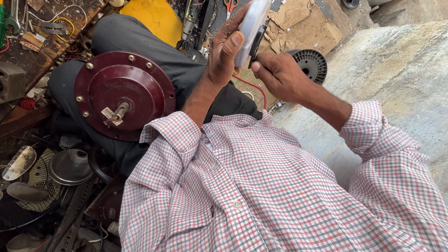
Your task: The person sits on the floor and uses a screwdriver to scrape and clean the surface of a white plastic fan component. They repeatedly rotate the part and work along its edges and sides.
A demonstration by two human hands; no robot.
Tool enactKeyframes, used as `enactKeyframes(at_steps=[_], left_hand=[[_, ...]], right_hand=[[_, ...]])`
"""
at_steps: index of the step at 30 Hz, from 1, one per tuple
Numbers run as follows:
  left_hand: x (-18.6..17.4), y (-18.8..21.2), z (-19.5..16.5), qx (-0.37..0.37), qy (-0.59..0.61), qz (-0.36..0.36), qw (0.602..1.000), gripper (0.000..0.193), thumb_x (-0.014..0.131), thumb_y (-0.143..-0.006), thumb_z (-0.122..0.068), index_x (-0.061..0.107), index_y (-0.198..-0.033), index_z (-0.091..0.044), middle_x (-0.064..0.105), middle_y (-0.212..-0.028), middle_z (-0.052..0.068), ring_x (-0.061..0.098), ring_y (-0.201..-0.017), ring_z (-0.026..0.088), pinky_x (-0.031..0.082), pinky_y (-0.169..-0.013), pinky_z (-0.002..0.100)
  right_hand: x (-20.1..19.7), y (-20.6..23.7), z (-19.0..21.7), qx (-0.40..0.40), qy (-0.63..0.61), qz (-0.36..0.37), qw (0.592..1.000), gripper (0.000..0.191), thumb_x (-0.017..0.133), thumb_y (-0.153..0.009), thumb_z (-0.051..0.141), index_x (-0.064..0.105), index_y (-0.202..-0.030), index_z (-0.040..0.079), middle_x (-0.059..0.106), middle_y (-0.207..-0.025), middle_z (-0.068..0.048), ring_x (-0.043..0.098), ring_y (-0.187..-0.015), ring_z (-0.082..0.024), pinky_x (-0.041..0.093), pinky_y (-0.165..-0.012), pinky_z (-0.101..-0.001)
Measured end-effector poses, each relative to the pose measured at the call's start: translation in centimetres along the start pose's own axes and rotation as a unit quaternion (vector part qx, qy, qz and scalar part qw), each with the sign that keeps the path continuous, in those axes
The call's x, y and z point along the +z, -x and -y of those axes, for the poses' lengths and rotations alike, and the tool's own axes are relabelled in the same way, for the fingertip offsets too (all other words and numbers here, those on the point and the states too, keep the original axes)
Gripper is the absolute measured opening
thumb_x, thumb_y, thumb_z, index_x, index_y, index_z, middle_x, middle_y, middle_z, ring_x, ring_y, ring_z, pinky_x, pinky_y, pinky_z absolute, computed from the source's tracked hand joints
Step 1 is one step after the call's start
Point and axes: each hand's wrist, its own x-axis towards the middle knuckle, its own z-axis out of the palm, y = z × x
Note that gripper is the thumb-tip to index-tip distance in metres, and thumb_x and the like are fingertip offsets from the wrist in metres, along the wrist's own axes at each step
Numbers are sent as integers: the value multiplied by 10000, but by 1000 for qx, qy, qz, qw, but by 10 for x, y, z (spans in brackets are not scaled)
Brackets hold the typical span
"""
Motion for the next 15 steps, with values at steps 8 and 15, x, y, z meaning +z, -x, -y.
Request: enactKeyframes(at_steps=[8, 15], left_hand=[[0, -1, -1, 3, 12, 2, 1000, 784, 576, -1001, -596, 475, -1576, -73, 603, -1456, 142, 580, -1329, 219, 474, -1167, 372], [2, -1, 0, 4, 37, -7, 999, 756, 605, -1012, -574, 454, -1595, -118, 627, -1478, 124, 616, -1263, 178, 538, -1106, 358]], right_hand=[[8, 0, 11, 18, 15, -60, 998, 294, 555, -1110, 251, 582, -918, 30, 553, -689, -100, 548, -596, -175, 448, -556, -379], [15, -3, 13, -59, -74, -198, 976, 353, 643, -1111, 153, 408, -1307, -22, 660, -1046, -147, 711, -898, -193, 613, -743, -315]])
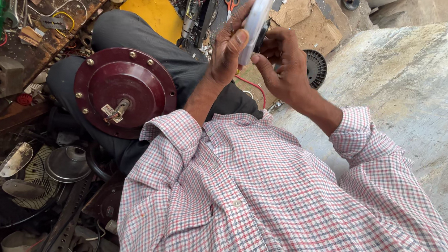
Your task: The person sits on the floor and uses a screwdriver to scrape and clean the surface of a white plastic fan component. They repeatedly rotate the part and work along its edges and sides.
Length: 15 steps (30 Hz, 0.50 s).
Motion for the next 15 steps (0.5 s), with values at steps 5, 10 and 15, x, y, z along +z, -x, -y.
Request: enactKeyframes(at_steps=[5, 10, 15], left_hand=[[0, 5, -4, 7, -43, 30, 999, 821, 640, -984, -627, 421, -1625, -165, 671, -1289, 103, 672, -1086, 147, 589, -958, 309], [1, 9, -5, 5, -89, 41, 995, 893, 611, -957, -726, 387, -1623, -175, 648, -1295, 77, 700, -1026, 129, 644, -945, 312], [1, 9, -2, 28, -91, 37, 995, 884, 630, -970, -716, 406, -1631, -174, 652, -1294, 84, 684, -1055, 129, 629, -946, 306]], right_hand=[[-2, -4, -6, 173, -213, -1, 962, 443, 612, -1100, 178, 313, -1365, -13, 661, -1028, -136, 695, -893, -168, 642, -699, -324], [-16, -11, -3, 323, -408, 18, 854, 390, 551, -1098, 173, 319, -1344, -22, 649, -942, -161, 725, -782, -241, 656, -668, -347], [-25, -20, 10, 359, -460, 33, 811, 419, 506, -1099, 173, 328, -1409, -46, 672, -907, -169, 748, -743, -278, 636, -612, -339]])
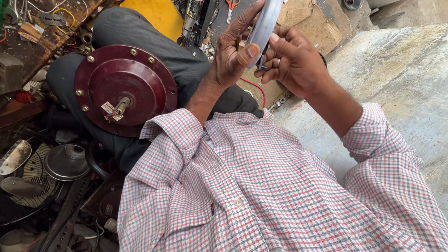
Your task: The person sits on the floor and uses a screwdriver to scrape and clean the surface of a white plastic fan component. They repeatedly rotate the part and work along its edges and sides.
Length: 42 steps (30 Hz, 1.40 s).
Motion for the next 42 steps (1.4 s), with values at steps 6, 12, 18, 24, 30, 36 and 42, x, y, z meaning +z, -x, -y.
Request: enactKeyframes(at_steps=[6, 12, 18, 24, 30, 36, 42], left_hand=[[2, 4, 1, -12, 91, -10, 996, 893, 665, -988, -667, 343, -1642, -152, 627, -1331, 75, 651, -1104, 114, 579, -975, 269], [6, 16, -3, -17, 86, -17, 996, 901, 656, -993, -652, 340, -1663, -138, 621, -1246, 21, 609, -964, 54, 522, -816, 196], [12, 27, -12, -14, 97, -2, 995, 992, 698, -917, -711, 324, -1642, -146, 604, -1274, 24, 648, -1002, 87, 602, -836, 251], [16, 32, -14, 12, 31, -4, 999, 980, 696, -901, -740, 338, -1623, -182, 580, -1367, 59, 670, -1179, 158, 626, -1061, 341], [16, 34, -16, 20, 73, 3, 997, 1007, 737, -871, -731, 348, -1627, -191, 585, -1401, 72, 656, -1197, 163, 600, -1080, 356], [17, 35, -19, -38, 111, -18, 993, 1018, 718, -890, -723, 348, -1637, -138, 646, -1277, 64, 643, -981, 84, 597, -905, 275], [11, 36, -17, -34, 139, -23, 989, 963, 705, -921, -698, 359, -1616, -128, 620, -1362, 48, 636, -1130, 104, 547, -1022, 279]], right_hand=[[9, 12, -6, -215, 323, 62, 920, 576, 555, -1091, 165, 245, -1545, -9, 688, -1092, -168, 731, -884, -247, 657, -748, -343], [-15, 4, -7, -398, 659, 27, 638, 613, 670, -1067, 295, 322, -1485, 11, 658, -1047, -152, 664, -856, -260, 561, -739, -376], [-28, -8, -8, -390, 697, 50, 600, 559, 550, -1040, 546, 450, -1285, 54, 573, -803, -61, 564, -628, -185, 497, -589, -348], [-14, 7, -10, -265, 457, 71, 846, 705, 439, -1072, 670, 572, -1143, -18, 608, -697, -28, 566, -526, -102, 454, -443, -272], [-6, 11, 5, 54, 234, 60, 969, 708, 425, -990, 686, 643, -938, 15, 580, -533, -46, 543, -388, -113, 407, -338, -255], [1, 4, 10, -477, 612, -107, 622, 573, 571, -1026, 493, 531, -1206, -50, 613, -958, -174, 612, -718, -233, 524, -600, -350], [-21, -8, 7, -540, 673, -46, 503, 411, 647, -1093, 24, 492, -1471, -8, 617, -1248, -191, 629, -1136, -349, 563, -924, -439]])
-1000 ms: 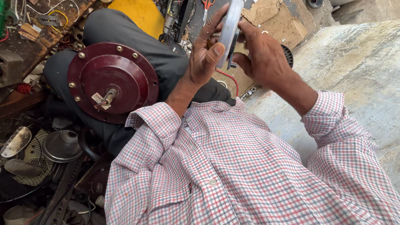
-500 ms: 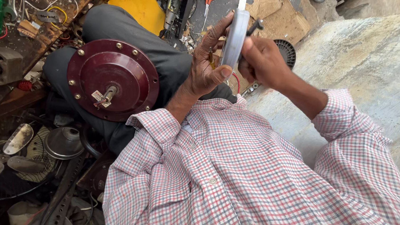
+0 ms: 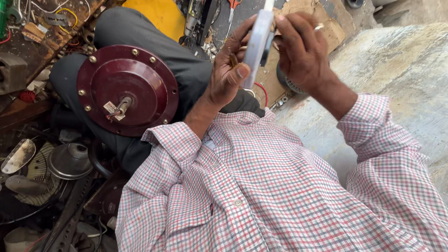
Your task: The person sits on the floor and uses a screwdriver to scrape and clean the surface of a white plastic fan component. They repeatedly rotate the part and work along its edges and sides.
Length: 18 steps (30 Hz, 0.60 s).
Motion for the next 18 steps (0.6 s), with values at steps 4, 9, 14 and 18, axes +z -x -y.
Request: enactKeyframes(at_steps=[4, 9, 14, 18], left_hand=[[-8, -4, -3, 1, 4, -4, 1000, 965, 723, -926, -675, 378, -1648, -135, 652, -1277, 70, 672, -1178, 146, 545, -1082, 317], [-13, -12, 2, 15, -39, -33, 999, 885, 706, -953, -645, 414, -1608, -125, 653, -1254, 58, 647, -1084, 116, 551, -993, 279], [-9, -13, 7, 2, -39, -15, 999, 904, 704, -966, -635, 391, -1635, -114, 660, -1251, 59, 673, -1093, 100, 588, -975, 269], [-6, -13, 6, -4, -15, 8, 1000, 924, 717, -955, -625, 391, -1647, -106, 645, -1278, 56, 639, -1005, 67, 539, -888, 226]], right_hand=[[11, 12, 9, 74, -76, 50, 993, 268, 653, -1084, 25, 573, -1338, -13, 659, -1109, -173, 653, -917, -309, 529, -761, -419], [9, 18, 51, 131, -182, 128, 966, 133, 669, -1017, 119, 637, -1089, 12, 589, -785, -96, 600, -673, -238, 488, -608, -388], [-5, 10, 56, 130, -156, 89, 975, 199, 644, -1038, 166, 612, -905, 22, 517, -674, -85, 505, -566, -214, 412, -542, -396], [-8, -11, 22, 166, -99, 10, 981, 288, 599, -1139, 160, 567, -887, 23, 496, -708, -108, 510, -614, -233, 394, -583, -385]])
